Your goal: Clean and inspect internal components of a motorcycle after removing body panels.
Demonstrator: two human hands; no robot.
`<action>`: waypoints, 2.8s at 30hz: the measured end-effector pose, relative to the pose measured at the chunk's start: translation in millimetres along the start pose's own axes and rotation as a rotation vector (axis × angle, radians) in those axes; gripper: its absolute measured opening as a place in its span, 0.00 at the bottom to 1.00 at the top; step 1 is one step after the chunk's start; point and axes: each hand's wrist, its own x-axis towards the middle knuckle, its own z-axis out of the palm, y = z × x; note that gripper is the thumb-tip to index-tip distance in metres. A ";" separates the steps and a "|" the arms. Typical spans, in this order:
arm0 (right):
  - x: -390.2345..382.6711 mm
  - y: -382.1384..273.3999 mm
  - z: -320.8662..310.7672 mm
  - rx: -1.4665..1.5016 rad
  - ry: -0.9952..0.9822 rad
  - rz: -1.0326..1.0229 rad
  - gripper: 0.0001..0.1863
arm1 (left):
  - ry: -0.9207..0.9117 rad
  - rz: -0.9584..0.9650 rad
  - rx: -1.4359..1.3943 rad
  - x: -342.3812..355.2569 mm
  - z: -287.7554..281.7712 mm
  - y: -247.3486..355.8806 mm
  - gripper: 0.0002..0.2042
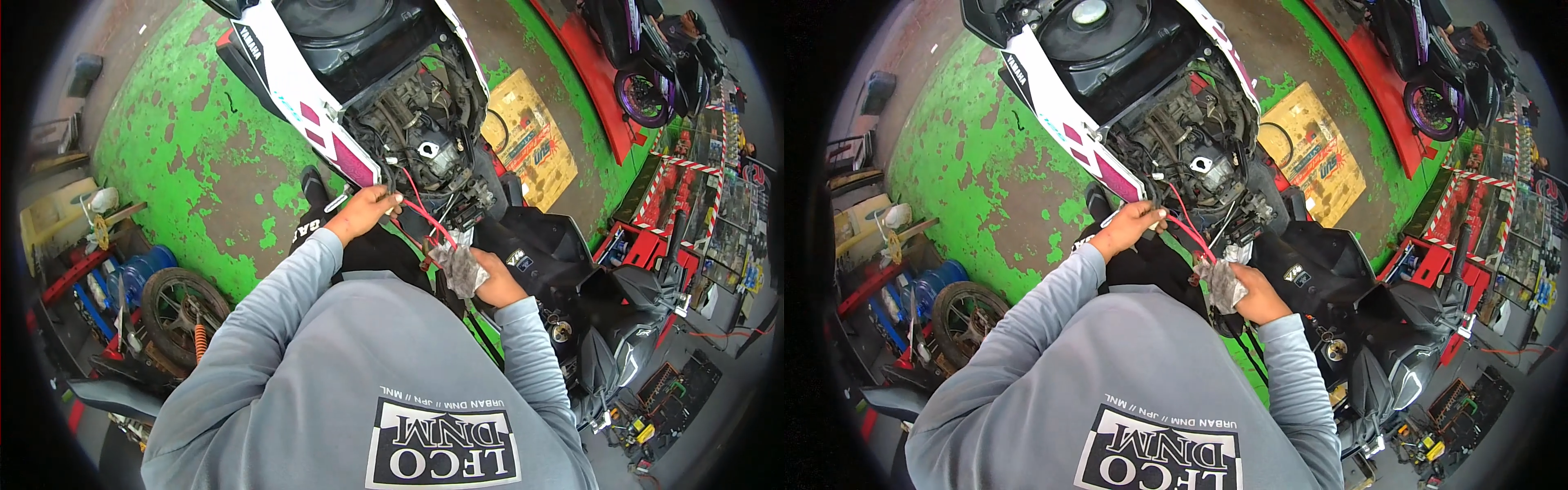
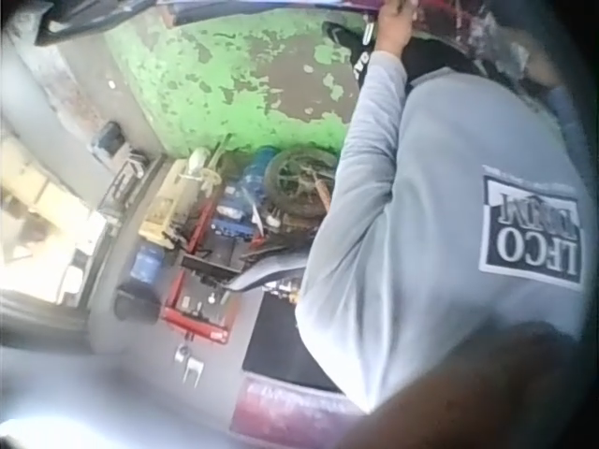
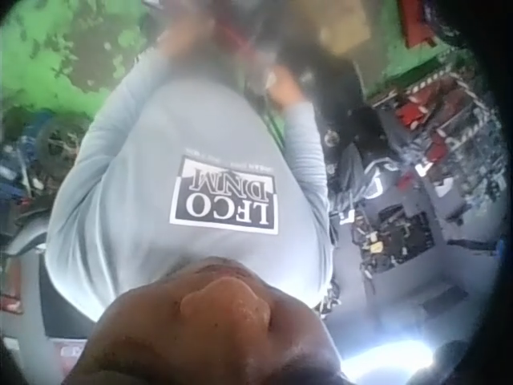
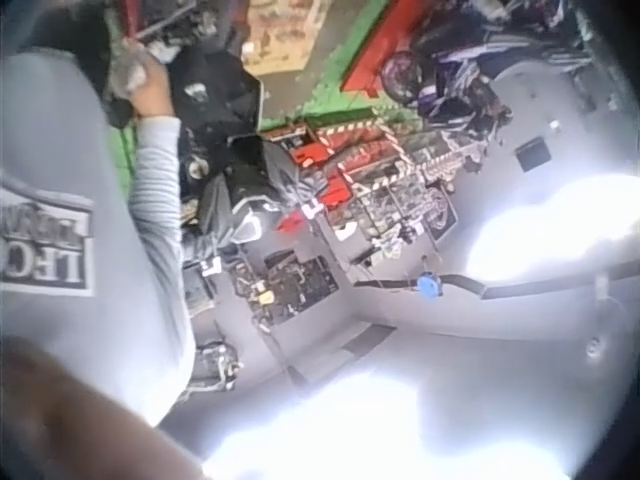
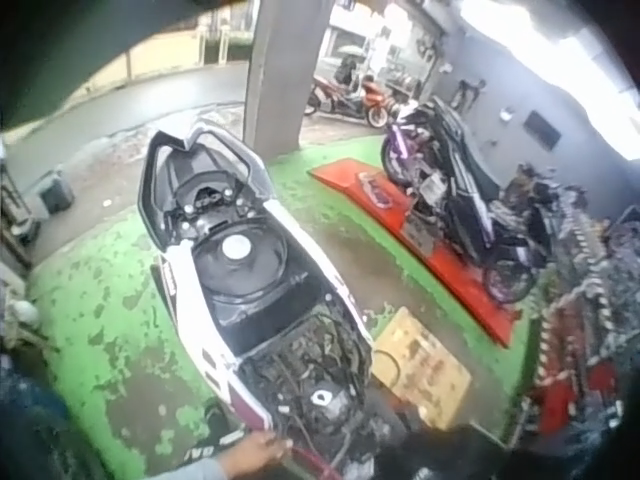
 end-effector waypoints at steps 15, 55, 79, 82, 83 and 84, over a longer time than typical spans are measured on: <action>15.5 17.5 -2.9 0.317 -0.093 0.079 0.16 | -0.348 0.685 0.963 6.9 5.5 64.1 0.12; -26.9 33.9 -29.9 0.063 -0.031 -0.048 0.19 | -0.248 0.831 1.169 24.1 -13.8 89.0 0.10; 23.9 23.1 -37.3 0.311 -0.163 -0.160 0.15 | -0.417 0.870 1.147 -10.7 27.8 151.5 0.10; 17.7 19.0 -39.4 0.335 -0.109 -0.094 0.14 | -0.362 0.847 1.124 -8.5 26.6 148.6 0.10; 23.1 15.4 -35.9 0.266 -0.095 -0.105 0.15 | -0.369 0.852 1.125 -7.5 27.8 146.9 0.10; 28.6 12.1 -30.6 0.388 -0.118 -0.072 0.15 | -0.383 0.846 1.128 -7.9 29.0 144.8 0.10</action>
